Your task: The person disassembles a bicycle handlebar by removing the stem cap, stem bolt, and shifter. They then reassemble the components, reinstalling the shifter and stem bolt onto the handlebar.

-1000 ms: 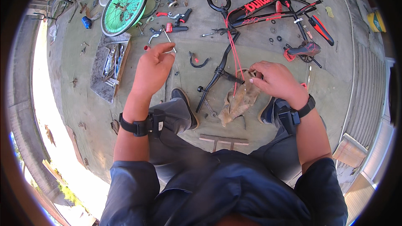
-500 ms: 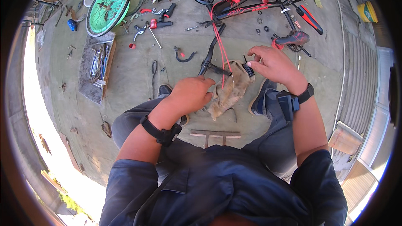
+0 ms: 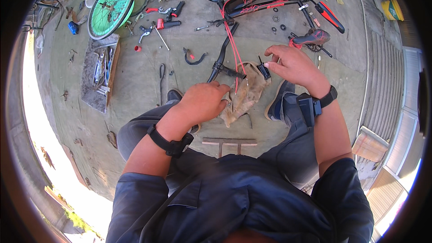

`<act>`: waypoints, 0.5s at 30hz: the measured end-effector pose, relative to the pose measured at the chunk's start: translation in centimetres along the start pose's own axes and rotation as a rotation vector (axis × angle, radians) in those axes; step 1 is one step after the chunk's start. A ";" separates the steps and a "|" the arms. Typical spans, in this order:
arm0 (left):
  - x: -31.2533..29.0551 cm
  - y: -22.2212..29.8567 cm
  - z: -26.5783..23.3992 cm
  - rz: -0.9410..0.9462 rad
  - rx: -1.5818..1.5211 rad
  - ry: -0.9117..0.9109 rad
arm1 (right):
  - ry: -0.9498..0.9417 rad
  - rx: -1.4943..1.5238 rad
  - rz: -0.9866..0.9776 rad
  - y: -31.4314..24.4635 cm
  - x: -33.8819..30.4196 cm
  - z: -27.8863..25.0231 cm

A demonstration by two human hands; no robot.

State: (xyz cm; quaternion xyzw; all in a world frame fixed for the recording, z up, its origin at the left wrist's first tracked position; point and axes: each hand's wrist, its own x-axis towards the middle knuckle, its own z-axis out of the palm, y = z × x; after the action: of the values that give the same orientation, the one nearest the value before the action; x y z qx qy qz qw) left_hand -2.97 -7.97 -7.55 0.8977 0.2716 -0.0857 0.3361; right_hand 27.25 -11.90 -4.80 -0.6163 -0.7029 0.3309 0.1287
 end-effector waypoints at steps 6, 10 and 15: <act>0.0 0.0 -0.1 -0.007 0.002 -0.014 | -0.015 -0.007 0.018 0.0 0.1 0.1; 0.0 0.0 -0.1 -0.006 0.002 -0.011 | -0.014 -0.010 0.003 0.0 0.2 0.1; 0.0 0.1 -0.2 -0.006 -0.003 -0.015 | -0.019 -0.008 0.006 0.0 0.1 0.0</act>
State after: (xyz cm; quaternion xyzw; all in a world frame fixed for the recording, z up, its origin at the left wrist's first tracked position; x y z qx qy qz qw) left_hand -2.94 -7.91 -7.41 0.8958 0.2718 -0.0932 0.3391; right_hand 27.22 -11.77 -4.82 -0.6158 -0.7036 0.3342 0.1184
